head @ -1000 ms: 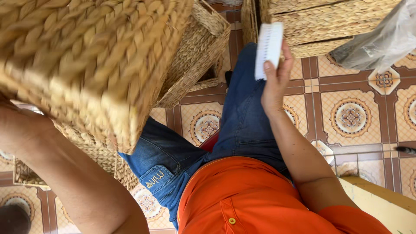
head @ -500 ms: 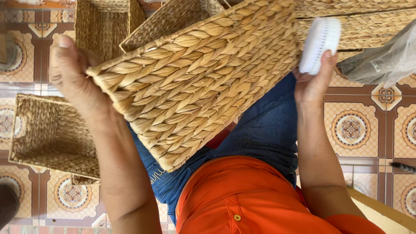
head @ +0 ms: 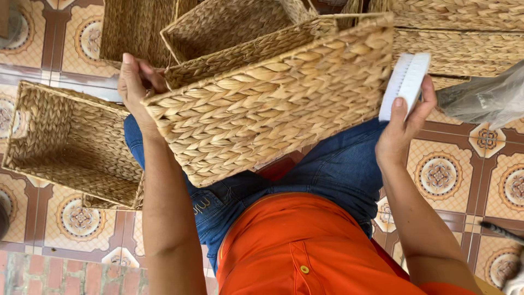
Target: The person scrubs a rectangular woven basket with a white handheld brush, rotating the basket to clean multiple sides and the interior. The person holds the basket on their lap and continues scrubbing the exterior and interior surfaces.
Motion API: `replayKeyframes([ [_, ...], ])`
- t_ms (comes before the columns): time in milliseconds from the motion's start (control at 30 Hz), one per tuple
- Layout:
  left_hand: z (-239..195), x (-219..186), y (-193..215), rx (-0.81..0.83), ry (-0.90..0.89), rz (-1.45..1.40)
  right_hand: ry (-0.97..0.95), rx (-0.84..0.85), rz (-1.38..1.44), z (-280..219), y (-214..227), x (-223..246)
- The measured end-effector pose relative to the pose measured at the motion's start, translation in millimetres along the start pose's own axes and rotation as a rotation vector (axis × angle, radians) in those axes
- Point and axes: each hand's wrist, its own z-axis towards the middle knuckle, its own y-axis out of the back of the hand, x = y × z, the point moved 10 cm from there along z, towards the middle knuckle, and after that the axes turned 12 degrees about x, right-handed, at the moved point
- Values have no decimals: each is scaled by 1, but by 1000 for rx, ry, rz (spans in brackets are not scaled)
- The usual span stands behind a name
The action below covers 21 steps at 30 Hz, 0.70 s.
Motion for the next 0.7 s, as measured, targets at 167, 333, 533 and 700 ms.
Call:
replayKeyframes([
  [167, -30, -33, -38, 92, -31, 157, 54, 91, -168, -11, 5, 11],
  [333, -50, -53, -62, 206, 17, 507, 109, 114, -230, 1, -9, 29],
  [533, -42, -51, -61, 205, 2, 410, 237, 348, -160, -1, -150, 104],
  [700, -42, -38, -41, 114, 78, 389, 652, 640, -428, -68, -303, 198],
])
